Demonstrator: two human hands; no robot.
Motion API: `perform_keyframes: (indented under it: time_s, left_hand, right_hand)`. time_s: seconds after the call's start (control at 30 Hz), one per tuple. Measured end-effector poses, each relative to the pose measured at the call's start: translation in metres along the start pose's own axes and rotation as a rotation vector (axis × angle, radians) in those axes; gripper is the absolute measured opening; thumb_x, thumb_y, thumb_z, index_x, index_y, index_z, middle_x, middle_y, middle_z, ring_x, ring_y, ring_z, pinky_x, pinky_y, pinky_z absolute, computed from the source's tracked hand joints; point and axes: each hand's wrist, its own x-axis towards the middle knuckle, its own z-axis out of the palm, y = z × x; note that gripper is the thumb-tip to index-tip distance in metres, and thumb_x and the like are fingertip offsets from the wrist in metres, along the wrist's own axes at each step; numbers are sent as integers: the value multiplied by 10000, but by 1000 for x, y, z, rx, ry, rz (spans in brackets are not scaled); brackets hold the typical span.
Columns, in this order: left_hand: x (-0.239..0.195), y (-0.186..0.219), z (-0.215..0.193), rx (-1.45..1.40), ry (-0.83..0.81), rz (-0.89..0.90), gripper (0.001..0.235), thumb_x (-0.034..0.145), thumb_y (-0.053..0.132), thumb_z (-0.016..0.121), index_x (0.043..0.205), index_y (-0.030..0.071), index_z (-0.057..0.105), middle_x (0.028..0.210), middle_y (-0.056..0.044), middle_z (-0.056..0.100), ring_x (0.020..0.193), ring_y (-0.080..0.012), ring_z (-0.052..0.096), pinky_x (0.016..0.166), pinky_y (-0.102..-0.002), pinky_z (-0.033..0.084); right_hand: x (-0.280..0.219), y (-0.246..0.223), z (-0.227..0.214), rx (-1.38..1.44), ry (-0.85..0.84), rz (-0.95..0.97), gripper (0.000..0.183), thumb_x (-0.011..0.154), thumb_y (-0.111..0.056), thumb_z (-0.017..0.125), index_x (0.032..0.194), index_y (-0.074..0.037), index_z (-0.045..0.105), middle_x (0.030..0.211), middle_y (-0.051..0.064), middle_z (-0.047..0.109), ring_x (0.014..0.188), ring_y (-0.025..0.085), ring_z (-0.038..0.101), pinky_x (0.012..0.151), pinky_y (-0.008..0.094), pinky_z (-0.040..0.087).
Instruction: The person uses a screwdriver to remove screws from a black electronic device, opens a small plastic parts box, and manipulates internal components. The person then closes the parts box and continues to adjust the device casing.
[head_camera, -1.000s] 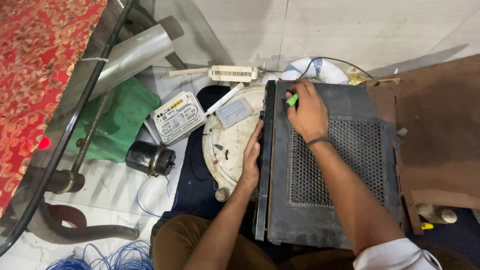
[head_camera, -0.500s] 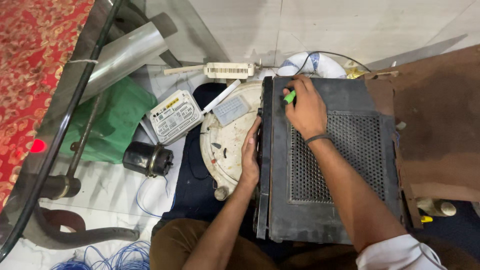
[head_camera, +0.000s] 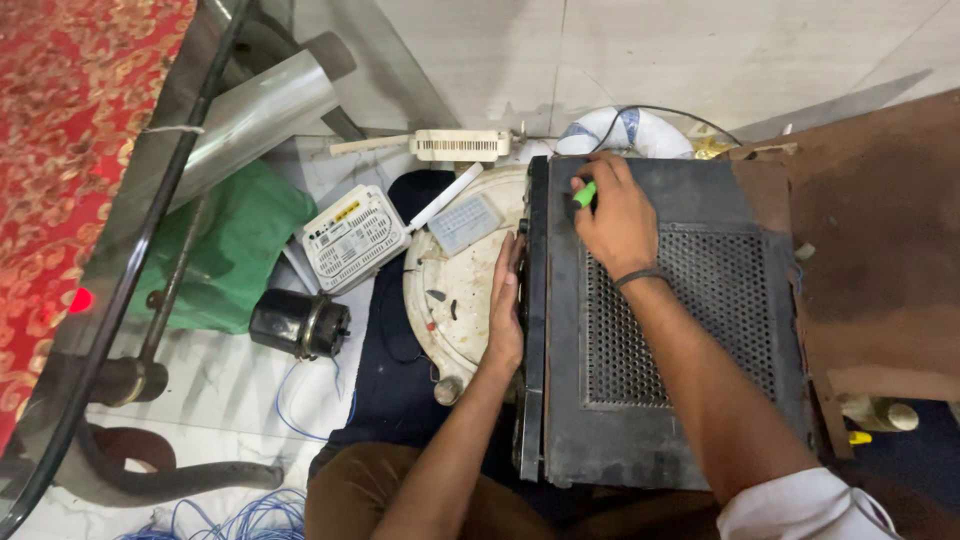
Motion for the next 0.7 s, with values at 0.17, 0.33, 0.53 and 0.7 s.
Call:
perform_keyframes:
  time_s: [0.17, 0.33, 0.53, 0.7]
  left_hand:
    - [15, 4, -5, -117, 65, -151, 815, 1004, 546, 437, 1645, 100, 205, 1672, -165, 282, 1557, -293, 234, 1239, -424, 168]
    - [39, -1, -1, 48, 115, -218, 594, 1063, 410, 466, 1555, 80, 419, 1599, -113, 417, 1469, -222, 366, 1201, -331, 261]
    - [56, -25, -3, 14, 237, -154, 353, 1068, 240, 533, 1327, 24, 639, 1184, -67, 688, 1058, -135, 613, 961, -270, 479]
    - [59, -41, -11, 107, 325, -172, 301, 1066, 255, 599, 1174, -10, 689, 977, -42, 691, 865, -97, 593, 811, -250, 496]
  right_hand:
    - [0, -2, -3, 15, 4, 3, 167, 1005, -203, 637, 1111, -74, 654, 1337, 132, 627, 1123, 418, 636, 892, 506, 517]
    - [-1, -4, -5, 8, -17, 31, 204, 991, -209, 627, 1129, -60, 652, 1341, 130, 629, 1113, 428, 635, 885, 511, 516]
    - [1, -5, -4, 8, -12, 44, 200, 1002, -222, 624, 1109, -55, 653, 1352, 127, 625, 1101, 425, 639, 881, 509, 518]
    - [2, -5, -4, -13, -24, 56, 208, 981, -228, 629, 1091, -53, 650, 1346, 120, 630, 1085, 418, 646, 870, 505, 519]
